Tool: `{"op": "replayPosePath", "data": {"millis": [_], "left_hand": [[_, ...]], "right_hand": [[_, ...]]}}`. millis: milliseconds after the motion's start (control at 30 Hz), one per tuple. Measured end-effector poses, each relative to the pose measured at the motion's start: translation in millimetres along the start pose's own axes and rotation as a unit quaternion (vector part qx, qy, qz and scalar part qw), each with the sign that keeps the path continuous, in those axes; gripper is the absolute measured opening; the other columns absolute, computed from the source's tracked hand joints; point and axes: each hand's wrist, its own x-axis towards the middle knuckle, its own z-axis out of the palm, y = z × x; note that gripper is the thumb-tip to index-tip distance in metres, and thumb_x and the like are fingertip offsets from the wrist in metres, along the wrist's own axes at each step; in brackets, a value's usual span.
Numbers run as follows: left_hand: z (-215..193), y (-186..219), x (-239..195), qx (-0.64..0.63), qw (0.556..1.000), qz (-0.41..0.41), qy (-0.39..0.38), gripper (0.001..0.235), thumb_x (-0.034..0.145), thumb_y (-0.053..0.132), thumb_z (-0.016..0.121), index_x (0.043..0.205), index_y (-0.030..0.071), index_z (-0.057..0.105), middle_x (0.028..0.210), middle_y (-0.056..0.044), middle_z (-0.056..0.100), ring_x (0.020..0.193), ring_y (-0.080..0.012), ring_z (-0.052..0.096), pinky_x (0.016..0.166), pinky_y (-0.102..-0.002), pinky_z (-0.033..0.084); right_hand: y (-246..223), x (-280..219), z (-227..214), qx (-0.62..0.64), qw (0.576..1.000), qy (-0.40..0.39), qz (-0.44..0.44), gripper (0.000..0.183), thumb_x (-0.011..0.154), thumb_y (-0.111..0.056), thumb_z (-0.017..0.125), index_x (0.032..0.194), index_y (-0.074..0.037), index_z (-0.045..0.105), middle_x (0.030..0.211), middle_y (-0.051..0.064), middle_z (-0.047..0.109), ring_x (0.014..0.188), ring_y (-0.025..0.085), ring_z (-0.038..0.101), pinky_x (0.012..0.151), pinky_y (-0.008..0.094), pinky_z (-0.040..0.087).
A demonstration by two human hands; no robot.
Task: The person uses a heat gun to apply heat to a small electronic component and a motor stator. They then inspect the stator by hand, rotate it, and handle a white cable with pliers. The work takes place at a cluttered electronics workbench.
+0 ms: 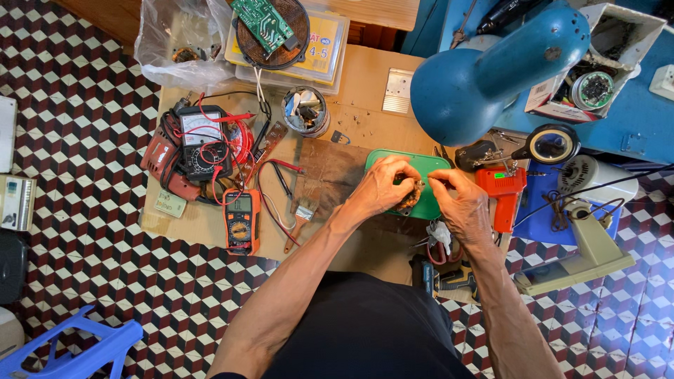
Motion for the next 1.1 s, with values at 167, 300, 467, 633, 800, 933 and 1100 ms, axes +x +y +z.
{"op": "replayPosePath", "data": {"millis": [167, 300, 467, 633, 800, 933, 1100], "left_hand": [[-16.2, 1.0, -17.3, 0.033, 0.997, 0.025, 0.068, 0.037, 0.086, 0.011, 0.062, 0.123, 0.006, 0.062, 0.135, -0.018, 0.062, 0.13, -0.0354, 0.058, 0.114, -0.045, 0.045], [-17.9, 6.0, -26.1, 0.094, 0.992, 0.027, 0.074, 0.035, 0.085, 0.016, 0.073, 0.118, 0.008, 0.064, 0.137, -0.019, 0.06, 0.131, -0.037, 0.055, 0.111, -0.046, 0.044], [-8.8, 5.5, -18.4, 0.13, 0.988, 0.031, 0.08, 0.044, 0.081, 0.022, 0.08, 0.121, 0.008, 0.067, 0.137, -0.019, 0.06, 0.129, -0.0366, 0.056, 0.109, -0.046, 0.045], [-6.5, -3.4, -9.2, 0.102, 0.992, 0.024, 0.064, 0.035, 0.08, 0.02, 0.082, 0.11, 0.007, 0.071, 0.132, -0.019, 0.063, 0.129, -0.0364, 0.057, 0.108, -0.046, 0.045], [-9.9, -4.4, -8.3, 0.006, 0.999, 0.003, 0.053, 0.023, 0.084, 0.018, 0.08, 0.103, 0.005, 0.073, 0.127, -0.021, 0.066, 0.125, -0.0353, 0.062, 0.104, -0.043, 0.051], [-15.1, 0.9, -7.3, -0.026, 0.998, -0.007, 0.06, 0.017, 0.088, 0.017, 0.077, 0.1, 0.005, 0.074, 0.12, -0.021, 0.07, 0.122, -0.0333, 0.066, 0.101, -0.04, 0.053], [-20.6, 1.9, -2.0, -0.033, 0.996, -0.04, 0.074, 0.017, 0.089, 0.018, 0.074, 0.099, 0.005, 0.075, 0.119, -0.02, 0.071, 0.11, -0.03, 0.071, 0.094, -0.037, 0.054]], "right_hand": [[-2.2, 1.3, 1.6, 0.01, 1.0, 0.006, 0.025, 0.017, 0.097, -0.015, 0.069, 0.108, -0.002, 0.071, 0.096, 0.011, 0.074, 0.086, 0.017, 0.07, 0.077, 0.03, 0.054], [-4.2, 2.2, 6.1, 0.038, 0.991, 0.007, 0.125, 0.018, 0.098, -0.018, 0.069, 0.108, -0.004, 0.073, 0.089, 0.008, 0.073, 0.08, 0.013, 0.067, 0.071, 0.028, 0.053], [-2.8, 1.4, 10.5, 0.059, 0.987, 0.014, 0.149, 0.019, 0.098, -0.019, 0.069, 0.107, -0.003, 0.073, 0.085, 0.008, 0.071, 0.076, 0.011, 0.062, 0.067, 0.026, 0.05], [1.7, 4.9, 13.6, 0.137, 0.976, 0.006, 0.17, 0.019, 0.099, -0.018, 0.066, 0.107, -0.001, 0.071, 0.089, 0.004, 0.073, 0.08, 0.007, 0.065, 0.07, 0.023, 0.05], [9.3, 5.0, 12.4, 0.178, 0.967, -0.002, 0.182, 0.018, 0.099, -0.015, 0.065, 0.107, 0.0, 0.07, 0.089, 0.005, 0.073, 0.083, 0.009, 0.066, 0.073, 0.023, 0.051], [13.3, 6.3, 16.9, 0.214, 0.962, 0.002, 0.167, 0.018, 0.098, -0.014, 0.065, 0.107, 0.001, 0.07, 0.092, 0.005, 0.073, 0.086, 0.009, 0.068, 0.077, 0.023, 0.054], [27.3, 4.4, 17.6, 0.203, 0.96, 0.002, 0.194, 0.017, 0.099, -0.013, 0.066, 0.107, 0.001, 0.071, 0.091, 0.007, 0.073, 0.084, 0.011, 0.067, 0.078, 0.024, 0.054]]}}
